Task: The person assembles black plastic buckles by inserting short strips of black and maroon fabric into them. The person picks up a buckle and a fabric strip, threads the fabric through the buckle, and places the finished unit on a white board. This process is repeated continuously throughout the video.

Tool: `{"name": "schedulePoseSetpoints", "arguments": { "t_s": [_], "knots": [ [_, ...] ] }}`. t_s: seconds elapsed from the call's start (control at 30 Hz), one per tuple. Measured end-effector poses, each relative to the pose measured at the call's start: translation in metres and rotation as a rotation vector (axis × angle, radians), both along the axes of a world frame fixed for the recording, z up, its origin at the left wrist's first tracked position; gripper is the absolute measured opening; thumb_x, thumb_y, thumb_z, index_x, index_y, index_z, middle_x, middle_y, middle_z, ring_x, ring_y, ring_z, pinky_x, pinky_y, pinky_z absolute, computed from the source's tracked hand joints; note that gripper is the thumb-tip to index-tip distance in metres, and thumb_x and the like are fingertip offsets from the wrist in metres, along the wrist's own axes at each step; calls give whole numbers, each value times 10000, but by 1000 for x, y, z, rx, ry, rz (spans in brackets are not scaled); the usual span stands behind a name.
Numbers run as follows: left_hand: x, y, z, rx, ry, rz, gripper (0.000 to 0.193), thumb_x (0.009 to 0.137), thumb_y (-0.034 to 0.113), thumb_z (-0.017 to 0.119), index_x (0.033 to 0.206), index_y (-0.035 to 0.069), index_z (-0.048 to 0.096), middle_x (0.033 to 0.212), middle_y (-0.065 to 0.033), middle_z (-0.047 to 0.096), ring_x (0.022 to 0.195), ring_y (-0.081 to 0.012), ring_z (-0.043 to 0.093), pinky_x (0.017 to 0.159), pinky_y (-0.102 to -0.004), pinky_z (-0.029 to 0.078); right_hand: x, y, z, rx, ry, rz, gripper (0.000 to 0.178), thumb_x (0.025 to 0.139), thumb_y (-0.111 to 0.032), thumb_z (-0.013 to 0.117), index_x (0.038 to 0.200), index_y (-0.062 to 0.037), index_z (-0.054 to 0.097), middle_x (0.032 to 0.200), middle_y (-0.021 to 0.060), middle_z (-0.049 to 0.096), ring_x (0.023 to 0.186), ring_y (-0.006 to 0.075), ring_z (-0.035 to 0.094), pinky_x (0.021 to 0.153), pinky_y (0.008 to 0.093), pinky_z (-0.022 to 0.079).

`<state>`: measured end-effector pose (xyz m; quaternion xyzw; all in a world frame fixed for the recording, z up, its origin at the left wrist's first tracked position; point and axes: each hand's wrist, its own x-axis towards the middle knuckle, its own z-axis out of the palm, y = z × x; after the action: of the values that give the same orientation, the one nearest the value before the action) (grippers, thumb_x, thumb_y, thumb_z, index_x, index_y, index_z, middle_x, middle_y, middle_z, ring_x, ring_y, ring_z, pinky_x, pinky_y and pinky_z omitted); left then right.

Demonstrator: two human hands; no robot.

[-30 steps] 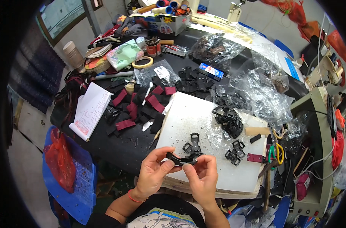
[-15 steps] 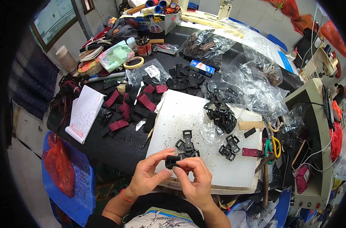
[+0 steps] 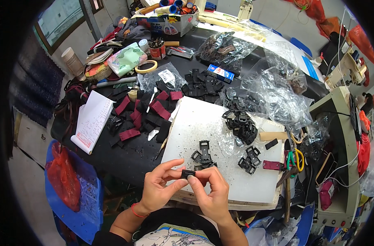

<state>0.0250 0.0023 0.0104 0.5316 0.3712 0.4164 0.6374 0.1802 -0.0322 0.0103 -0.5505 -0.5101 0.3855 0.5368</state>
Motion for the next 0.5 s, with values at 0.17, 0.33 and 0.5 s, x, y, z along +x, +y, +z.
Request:
{"name": "schedulePoseSetpoints", "arguments": {
  "t_s": [0.17, 0.33, 0.5],
  "knots": [
    [-10, 23, 3, -200, -197, -203, 460, 939, 117, 542, 1347, -32, 388, 1297, -156, 503, 1178, -178, 499, 965, -337, 441, 11, -2, 13, -63, 279, 101, 88, 826, -17, 656, 896, -3, 604, 851, 48, 567, 800, 121, 513, 725, 253, 400],
    [-14, 28, -5, -615, -229, -491, 292, 928, 102, 559, 1174, -53, 537, 1012, -108, 628, 891, -130, 626, 768, -256, 528, 15, 3, 2, 38, -77, -21, 195, 817, 9, 641, 1012, 0, 641, 915, 77, 579, 884, 159, 540, 792, 264, 418],
    [-2, 12, -4, -399, -189, -207, 251, 916, 70, 575, 1133, -54, 546, 966, -81, 627, 815, -99, 627, 737, -222, 534, 11, -1, 5, 55, -198, 12, 233, 814, 4, 645, 1046, 1, 654, 896, 111, 643, 735, 160, 609, 662, 256, 481]
  ]
}}
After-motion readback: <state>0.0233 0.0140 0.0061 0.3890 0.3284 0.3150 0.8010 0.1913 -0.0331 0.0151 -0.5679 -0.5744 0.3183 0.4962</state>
